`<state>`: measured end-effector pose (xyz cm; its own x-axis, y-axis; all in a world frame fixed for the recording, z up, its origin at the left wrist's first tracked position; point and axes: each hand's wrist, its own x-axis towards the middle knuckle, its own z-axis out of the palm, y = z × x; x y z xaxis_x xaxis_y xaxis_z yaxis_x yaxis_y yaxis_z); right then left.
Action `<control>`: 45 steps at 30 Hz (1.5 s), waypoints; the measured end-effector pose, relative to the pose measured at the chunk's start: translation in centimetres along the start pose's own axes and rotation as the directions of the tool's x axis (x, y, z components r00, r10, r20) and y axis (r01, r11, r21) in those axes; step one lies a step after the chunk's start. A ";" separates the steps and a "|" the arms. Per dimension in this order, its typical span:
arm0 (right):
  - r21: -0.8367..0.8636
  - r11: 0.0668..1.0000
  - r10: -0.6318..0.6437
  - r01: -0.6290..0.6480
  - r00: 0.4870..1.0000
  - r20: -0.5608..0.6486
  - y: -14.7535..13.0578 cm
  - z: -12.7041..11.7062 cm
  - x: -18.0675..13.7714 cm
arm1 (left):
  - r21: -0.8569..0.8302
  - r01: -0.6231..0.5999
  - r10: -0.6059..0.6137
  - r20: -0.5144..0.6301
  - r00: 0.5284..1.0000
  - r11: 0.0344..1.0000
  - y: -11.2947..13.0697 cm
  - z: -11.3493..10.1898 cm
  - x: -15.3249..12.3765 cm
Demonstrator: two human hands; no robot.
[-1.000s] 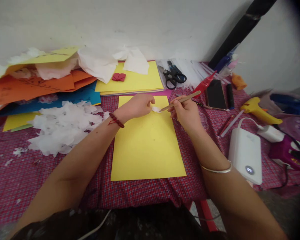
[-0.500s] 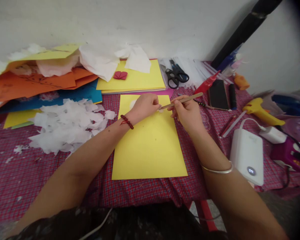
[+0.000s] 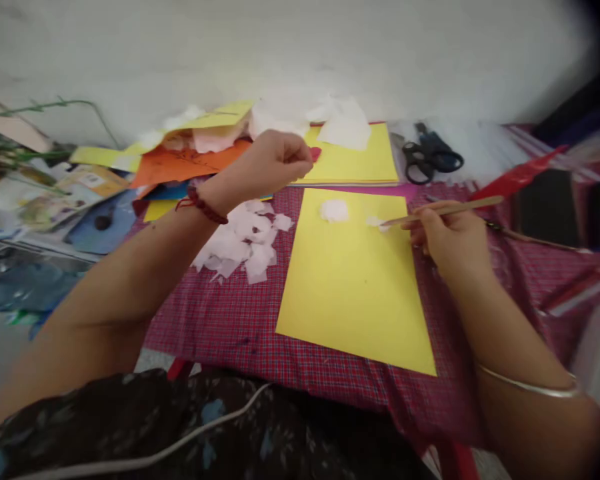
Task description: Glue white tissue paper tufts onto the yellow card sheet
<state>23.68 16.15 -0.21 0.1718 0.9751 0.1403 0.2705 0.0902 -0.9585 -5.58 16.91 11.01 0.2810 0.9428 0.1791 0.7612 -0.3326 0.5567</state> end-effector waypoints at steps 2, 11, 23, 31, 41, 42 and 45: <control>0.008 1.000 0.021 -0.022 1.000 0.017 -0.1 -0.2 0.1 | 0.123 0.041 -0.057 0.128 0.990 0.992 -1.5 -1.2 -2.2; 0.124 0.990 0.077 -0.063 0.990 -0.118 -1.7 -0.7 -0.1 | 0.434 -0.050 -0.087 0.290 0.953 0.900 -5.4 -0.6 -8.7; 0.121 0.992 0.040 -0.037 0.999 -0.024 -2.3 -0.3 -0.9 | 0.352 -0.093 0.020 0.207 0.978 0.931 -7.0 4.2 -4.8; 0.110 0.993 0.055 -0.053 0.998 -0.008 -2.5 -0.3 -1.1 | 0.082 0.174 -0.186 0.167 0.968 0.981 -7.1 3.3 -4.6; 0.115 0.993 0.032 -0.032 0.999 0.007 -1.8 -0.4 -0.9 | 0.061 0.222 -0.227 0.100 0.969 0.973 -6.8 4.0 -4.2; 0.117 0.993 0.031 -0.031 1.000 0.002 -1.8 -0.4 -0.9 | 0.075 0.226 -0.231 0.076 0.970 0.971 -6.8 4.0 -4.1; 0.120 0.992 0.034 -0.034 0.999 0.000 -2.0 -0.4 -0.9 | 0.048 0.248 -0.250 0.029 0.968 0.968 -6.5 3.4 -3.7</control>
<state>23.33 14.99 1.70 0.1808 0.9776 0.1076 0.1489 0.0810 -0.9855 -9.56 15.54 4.03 0.0989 0.9950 0.0108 0.8341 -0.0888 0.5444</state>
